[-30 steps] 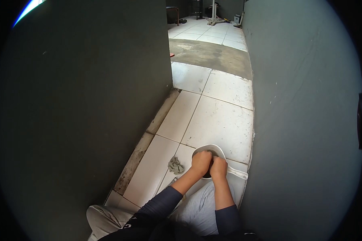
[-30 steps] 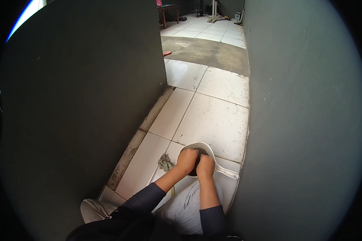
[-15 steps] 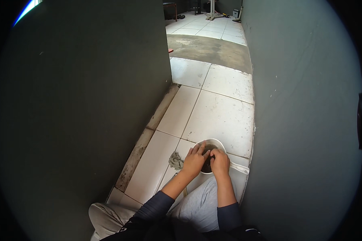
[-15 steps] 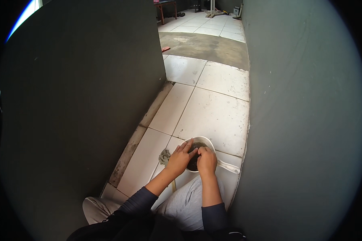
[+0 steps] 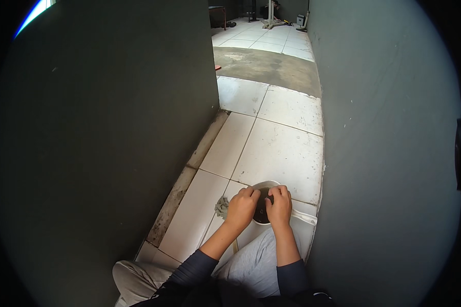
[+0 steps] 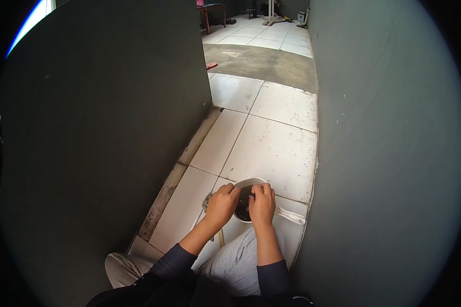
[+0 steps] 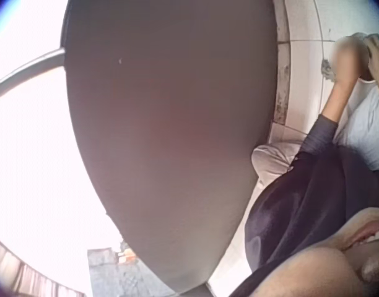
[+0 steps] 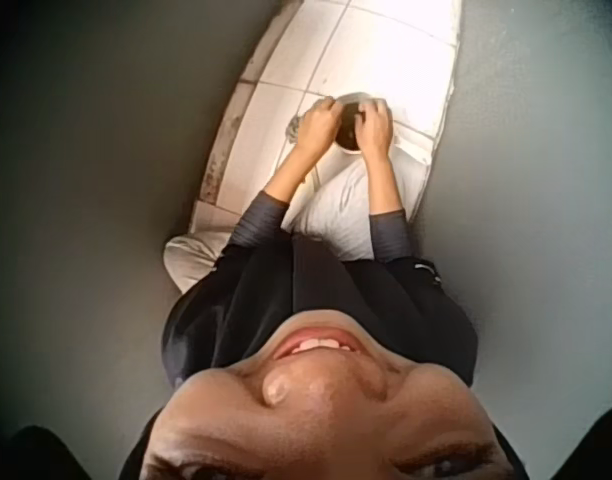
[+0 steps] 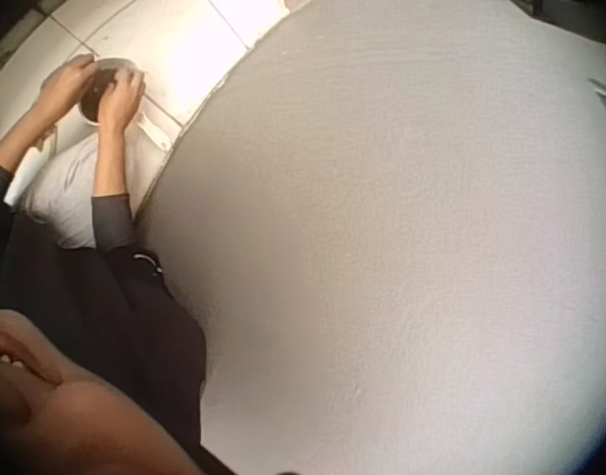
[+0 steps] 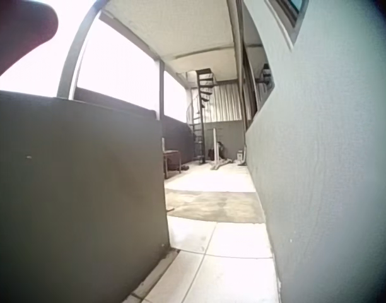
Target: The person applies grout to tile joints using a cloth and a small wooden tool. They press the material into the gaps between the tiles and wipe away the excess with a cloth and water from a bucket.
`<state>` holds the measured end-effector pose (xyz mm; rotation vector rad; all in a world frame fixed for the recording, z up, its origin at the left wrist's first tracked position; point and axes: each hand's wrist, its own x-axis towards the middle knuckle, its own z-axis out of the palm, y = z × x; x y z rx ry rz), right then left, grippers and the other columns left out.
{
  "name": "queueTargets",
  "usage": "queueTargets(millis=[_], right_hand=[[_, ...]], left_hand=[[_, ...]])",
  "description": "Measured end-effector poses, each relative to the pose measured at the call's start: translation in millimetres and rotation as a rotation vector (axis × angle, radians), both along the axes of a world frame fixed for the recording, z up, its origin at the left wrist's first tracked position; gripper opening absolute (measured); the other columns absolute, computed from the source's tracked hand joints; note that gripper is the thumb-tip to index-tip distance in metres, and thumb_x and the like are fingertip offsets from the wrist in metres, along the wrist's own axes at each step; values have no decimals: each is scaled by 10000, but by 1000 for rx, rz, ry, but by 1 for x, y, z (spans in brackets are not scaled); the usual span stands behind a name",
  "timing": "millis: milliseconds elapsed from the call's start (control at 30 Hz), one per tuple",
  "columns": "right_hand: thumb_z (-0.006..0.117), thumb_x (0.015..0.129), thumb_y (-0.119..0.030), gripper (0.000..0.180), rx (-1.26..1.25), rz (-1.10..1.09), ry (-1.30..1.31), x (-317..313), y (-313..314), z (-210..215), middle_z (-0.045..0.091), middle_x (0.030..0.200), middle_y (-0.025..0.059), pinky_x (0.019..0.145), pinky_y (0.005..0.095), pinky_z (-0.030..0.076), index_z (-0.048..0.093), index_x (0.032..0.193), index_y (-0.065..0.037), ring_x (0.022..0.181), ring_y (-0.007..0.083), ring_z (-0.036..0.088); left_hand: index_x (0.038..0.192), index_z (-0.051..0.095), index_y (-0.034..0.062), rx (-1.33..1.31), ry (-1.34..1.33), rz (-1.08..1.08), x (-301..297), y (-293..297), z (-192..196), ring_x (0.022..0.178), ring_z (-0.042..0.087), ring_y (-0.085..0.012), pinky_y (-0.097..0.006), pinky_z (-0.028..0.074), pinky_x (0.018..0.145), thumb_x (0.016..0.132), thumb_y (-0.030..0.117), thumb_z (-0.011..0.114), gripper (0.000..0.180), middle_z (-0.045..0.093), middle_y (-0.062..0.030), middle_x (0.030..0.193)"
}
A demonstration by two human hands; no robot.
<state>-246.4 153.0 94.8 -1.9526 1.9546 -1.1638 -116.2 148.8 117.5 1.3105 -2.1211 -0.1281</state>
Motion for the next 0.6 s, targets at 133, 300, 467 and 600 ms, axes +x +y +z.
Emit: queueTargets(millis=[133,300,467,600], right_hand=[[617,647,33,203,-104,37,32,-9,-5,-28,518,943,100,766,442,415,552,821,-49,890,316,510],[598,687,-18,241,-54,-21,34,-1,0,6,502,1114,123,893,447,374,574,921,-67,1021,331,479],[620,714,-64,345,-63,-53,419,21,11,26,447,1233,142,931,475,334,571,1053,-101,1124,332,433],[605,753,-133,329,-340,49,164,35,56,75,458,1224,117,934,464,321,559,1069,-57,1100,301,442]], left_hand=[[1184,462,136,222,-243,-24,20,10,4,1138,406,-352,-460,439,841,640,-4,600,578,371,-150,1263],[1392,255,255,449,-128,-27,77,50,40,1318,152,-422,-543,241,1021,668,90,677,854,63,-131,1478],[1350,348,140,657,6,126,188,92,27,1329,163,-378,-407,224,1060,693,223,721,760,205,-171,1440],[1216,496,78,337,-24,264,228,164,115,1290,263,-362,-401,276,1031,714,237,699,565,395,-171,1323]])
